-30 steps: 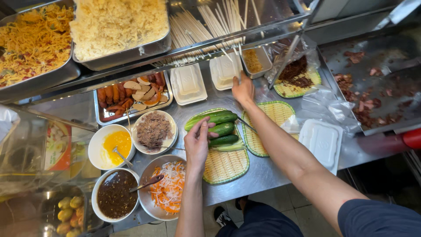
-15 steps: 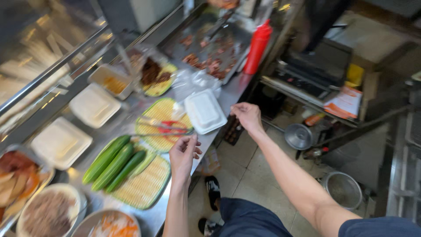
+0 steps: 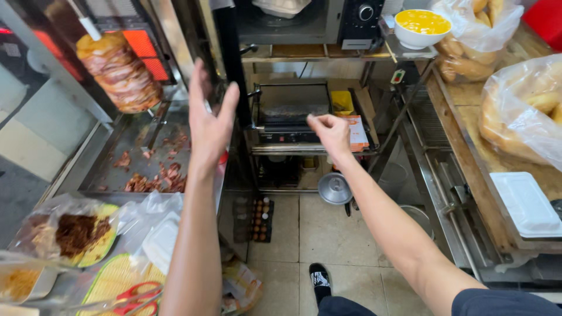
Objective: The person assembles a street food dish in a white styrofoam container. They add shredded vegetables, sliced cucumber, cooked meat, crispy fried topping, and sauces using tongs, scissors, and a squeeze bottle. The container is closed and placed on a counter.
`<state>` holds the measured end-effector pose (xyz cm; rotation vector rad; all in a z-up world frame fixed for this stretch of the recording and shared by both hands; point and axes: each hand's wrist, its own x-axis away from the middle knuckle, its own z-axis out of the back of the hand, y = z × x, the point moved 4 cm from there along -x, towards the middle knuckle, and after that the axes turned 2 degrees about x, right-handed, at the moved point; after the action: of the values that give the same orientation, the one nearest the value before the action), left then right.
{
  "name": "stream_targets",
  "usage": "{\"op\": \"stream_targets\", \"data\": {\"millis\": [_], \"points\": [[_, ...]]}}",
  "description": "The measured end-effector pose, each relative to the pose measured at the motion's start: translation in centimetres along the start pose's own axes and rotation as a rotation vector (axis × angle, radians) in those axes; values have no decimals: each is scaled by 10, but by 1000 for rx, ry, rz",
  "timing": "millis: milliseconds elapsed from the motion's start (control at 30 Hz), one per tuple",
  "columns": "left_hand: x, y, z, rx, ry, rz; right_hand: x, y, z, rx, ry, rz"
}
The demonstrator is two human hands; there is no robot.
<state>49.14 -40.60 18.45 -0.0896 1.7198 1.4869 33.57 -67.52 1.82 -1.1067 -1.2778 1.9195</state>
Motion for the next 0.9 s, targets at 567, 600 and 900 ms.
{"op": "stream_targets", "data": {"millis": [567, 600, 900], "points": [[-218, -62, -331, -542, 142, -752, -267, 42, 110, -6, 340, 192], [-230, -72, -349, -551, 177, -767, -261, 52, 109, -74, 290, 129], [-314, -165, -418, -718, 333, -775, -237, 112, 80, -286, -108, -79]]}}
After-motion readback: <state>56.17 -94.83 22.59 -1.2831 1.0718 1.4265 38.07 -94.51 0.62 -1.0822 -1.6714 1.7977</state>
